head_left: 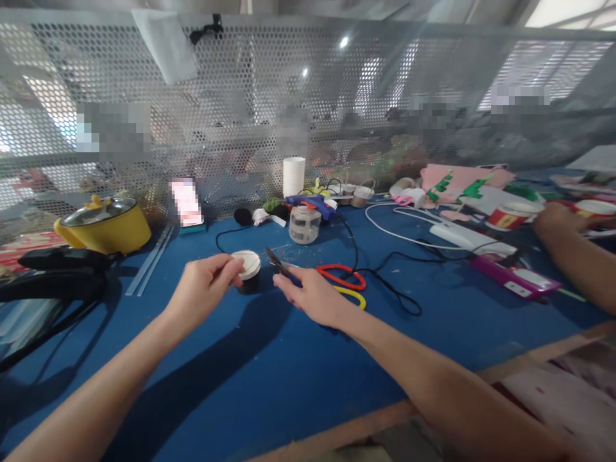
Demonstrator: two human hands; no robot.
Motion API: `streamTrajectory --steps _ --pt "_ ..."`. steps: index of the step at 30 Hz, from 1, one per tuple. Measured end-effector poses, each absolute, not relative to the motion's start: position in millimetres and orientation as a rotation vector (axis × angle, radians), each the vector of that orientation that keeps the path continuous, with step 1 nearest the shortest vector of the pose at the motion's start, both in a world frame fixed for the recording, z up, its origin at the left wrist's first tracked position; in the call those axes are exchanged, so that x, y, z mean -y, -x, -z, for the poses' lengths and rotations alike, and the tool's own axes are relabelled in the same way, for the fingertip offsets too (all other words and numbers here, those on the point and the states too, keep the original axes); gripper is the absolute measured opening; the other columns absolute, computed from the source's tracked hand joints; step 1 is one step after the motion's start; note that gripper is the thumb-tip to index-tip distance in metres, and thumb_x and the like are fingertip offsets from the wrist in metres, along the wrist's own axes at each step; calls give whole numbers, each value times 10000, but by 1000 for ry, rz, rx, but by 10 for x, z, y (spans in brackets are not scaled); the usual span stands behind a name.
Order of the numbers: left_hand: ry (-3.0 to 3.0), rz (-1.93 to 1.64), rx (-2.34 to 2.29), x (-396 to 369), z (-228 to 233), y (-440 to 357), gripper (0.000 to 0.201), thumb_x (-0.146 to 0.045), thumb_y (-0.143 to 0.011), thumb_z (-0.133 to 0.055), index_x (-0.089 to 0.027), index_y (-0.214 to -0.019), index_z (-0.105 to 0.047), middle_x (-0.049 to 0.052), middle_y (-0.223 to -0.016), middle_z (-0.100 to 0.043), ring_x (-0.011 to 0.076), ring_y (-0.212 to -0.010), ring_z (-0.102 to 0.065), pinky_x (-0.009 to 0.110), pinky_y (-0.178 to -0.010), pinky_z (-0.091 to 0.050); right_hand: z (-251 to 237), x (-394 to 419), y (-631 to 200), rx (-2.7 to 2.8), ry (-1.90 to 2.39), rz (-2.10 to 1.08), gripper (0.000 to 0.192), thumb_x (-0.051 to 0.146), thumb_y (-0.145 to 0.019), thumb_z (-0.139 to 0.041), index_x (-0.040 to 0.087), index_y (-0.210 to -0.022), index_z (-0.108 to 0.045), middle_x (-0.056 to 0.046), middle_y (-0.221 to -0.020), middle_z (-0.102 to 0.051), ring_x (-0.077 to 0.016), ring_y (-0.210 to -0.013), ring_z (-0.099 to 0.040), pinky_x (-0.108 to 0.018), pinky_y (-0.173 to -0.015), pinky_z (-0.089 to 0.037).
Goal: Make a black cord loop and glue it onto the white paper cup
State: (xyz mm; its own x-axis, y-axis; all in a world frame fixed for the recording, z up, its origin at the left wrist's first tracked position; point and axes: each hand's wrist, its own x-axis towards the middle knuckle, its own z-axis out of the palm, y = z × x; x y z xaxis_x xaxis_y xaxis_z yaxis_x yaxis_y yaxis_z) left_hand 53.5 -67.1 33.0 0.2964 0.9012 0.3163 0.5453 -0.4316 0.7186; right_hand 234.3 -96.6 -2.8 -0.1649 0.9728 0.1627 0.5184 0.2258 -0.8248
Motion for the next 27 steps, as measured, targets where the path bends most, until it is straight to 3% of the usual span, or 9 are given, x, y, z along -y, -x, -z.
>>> streamTrajectory --steps 5,9,12,14,17,20,24,27 --pt "-3164 -1442 -905 593 -340 -441 99 -195 -724 -578 -190 -802 -638 60 -769 -657 157 -674 -537 287 -630 -421 10 984 -2337 1778 1371 -924 279 375 -820 -388 165 -661 -481 28 -511 -437 -93 -461 -405 -239 -473 -317" --pt "-3347 -1484 -731 561 -270 -437 83 -194 -696 -617 -225 -768 -644 35 -743 -678 158 -642 -519 289 -572 -392 11 1045 -2291 1863 1372 -881 291 373 -822 -388 175 -616 -445 27 -502 -442 -91 -459 -392 -234 -471 -303" --pt "-2989 -1492 -943 606 -227 -504 26 -240 -677 -634 -222 -666 -650 23 -626 -656 148 -594 -500 292 -563 -364 50 1052 -2278 1905 1362 -778 281 366 -826 -382 171 -644 -470 13 -538 -474 -98 -484 -405 -236 -490 -314" --pt "-2432 -1420 -1129 654 -205 -584 123 -281 -666 -630 -187 -587 -627 20 -532 -600 134 -543 -480 279 -544 -363 91 1040 -2281 1908 1363 -693 261 365 -825 -384 166 -713 -509 -13 -602 -530 -115 -527 -448 -245 -518 -335" --pt "-1475 -1066 -1156 710 -182 -695 195 -337 -649 -616 -153 -593 -583 -11 -474 -520 92 -446 -437 232 -466 -338 135 1017 -2290 1899 1364 -587 236 346 -819 -400 157 -800 -540 -56 -702 -589 -148 -613 -514 -267 -579 -365" --pt "-1211 -890 -1083 727 -195 -716 223 -362 -639 -616 -145 -626 -570 -31 -455 -485 73 -428 -422 208 -462 -326 120 997 -2302 1897 1355 -593 236 337 -821 -398 155 -796 -544 -62 -716 -594 -157 -646 -531 -276 -610 -378" --pt "-1904 -930 -1198 701 -307 -582 308 -390 -771 -456 -154 -642 -605 24 -557 -590 120 -538 -500 236 -533 -364 43 963 -2336 1842 1410 -682 261 350 -826 -388 151 -723 -523 -24 -614 -538 -132 -570 -486 -260 -551 -369" --pt "-2590 -1354 -1341 641 -408 -454 172 -310 -754 -513 -190 -672 -604 16 -613 -591 146 -603 -514 265 -578 -375 13 951 -2353 1789 1413 -785 267 363 -821 -398 155 -691 -503 18 -525 -464 -103 -489 -435 -238 -491 -346"
